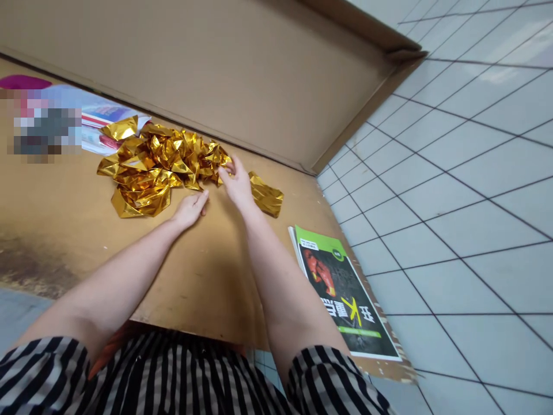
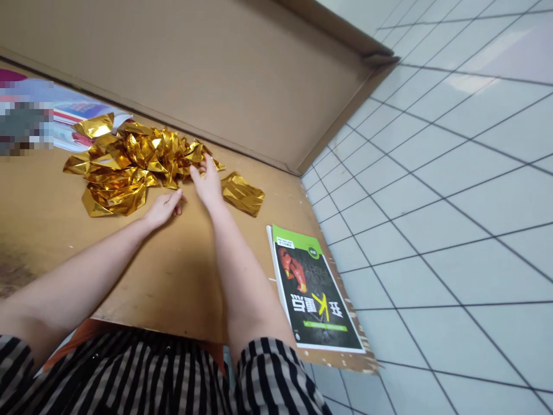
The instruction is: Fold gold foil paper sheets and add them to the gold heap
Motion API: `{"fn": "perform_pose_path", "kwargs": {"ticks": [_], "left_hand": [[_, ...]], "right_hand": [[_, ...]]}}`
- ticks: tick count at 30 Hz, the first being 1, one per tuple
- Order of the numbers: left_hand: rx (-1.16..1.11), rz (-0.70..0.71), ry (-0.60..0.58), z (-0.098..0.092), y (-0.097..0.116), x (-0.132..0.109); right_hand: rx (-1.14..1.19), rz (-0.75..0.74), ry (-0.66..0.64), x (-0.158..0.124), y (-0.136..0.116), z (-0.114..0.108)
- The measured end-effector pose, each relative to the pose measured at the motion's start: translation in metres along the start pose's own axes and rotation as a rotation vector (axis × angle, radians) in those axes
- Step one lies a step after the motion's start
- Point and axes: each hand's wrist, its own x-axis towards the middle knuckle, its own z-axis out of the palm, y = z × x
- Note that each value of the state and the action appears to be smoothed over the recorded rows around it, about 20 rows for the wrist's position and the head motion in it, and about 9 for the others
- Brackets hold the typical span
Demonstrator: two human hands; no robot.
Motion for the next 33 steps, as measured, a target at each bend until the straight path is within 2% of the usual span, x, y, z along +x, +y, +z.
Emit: {"fn": "perform_pose_path", "kwargs": {"ticks": [5, 9, 14, 22, 33], "left_hand": [[0.041, 0.009, -0.009, 0.0, 0.004, -0.001], [0.053, -0.036, -0.018, 0.0, 0.006, -0.001], [0.055, -0.041, -0.024, 0.001, 0.005, -0.001], [0.067, -0.009, -0.023, 0.001, 0.003, -0.001], [0.054, -0.007, -0.021, 0.001, 0.003, -0.001]], "right_hand": [[-0.512, 0.168, 0.065, -0.028, 0.051, -0.041], [-0.686, 0.202, 0.013, -0.037, 0.075, -0.065], [-0.806, 0.269, -0.102, -0.037, 0.08, -0.062], [-0.867, 0.256, -0.112, -0.035, 0.077, -0.057], [-0.804, 0.389, 0.022, -0.03, 0.074, -0.058]]}}
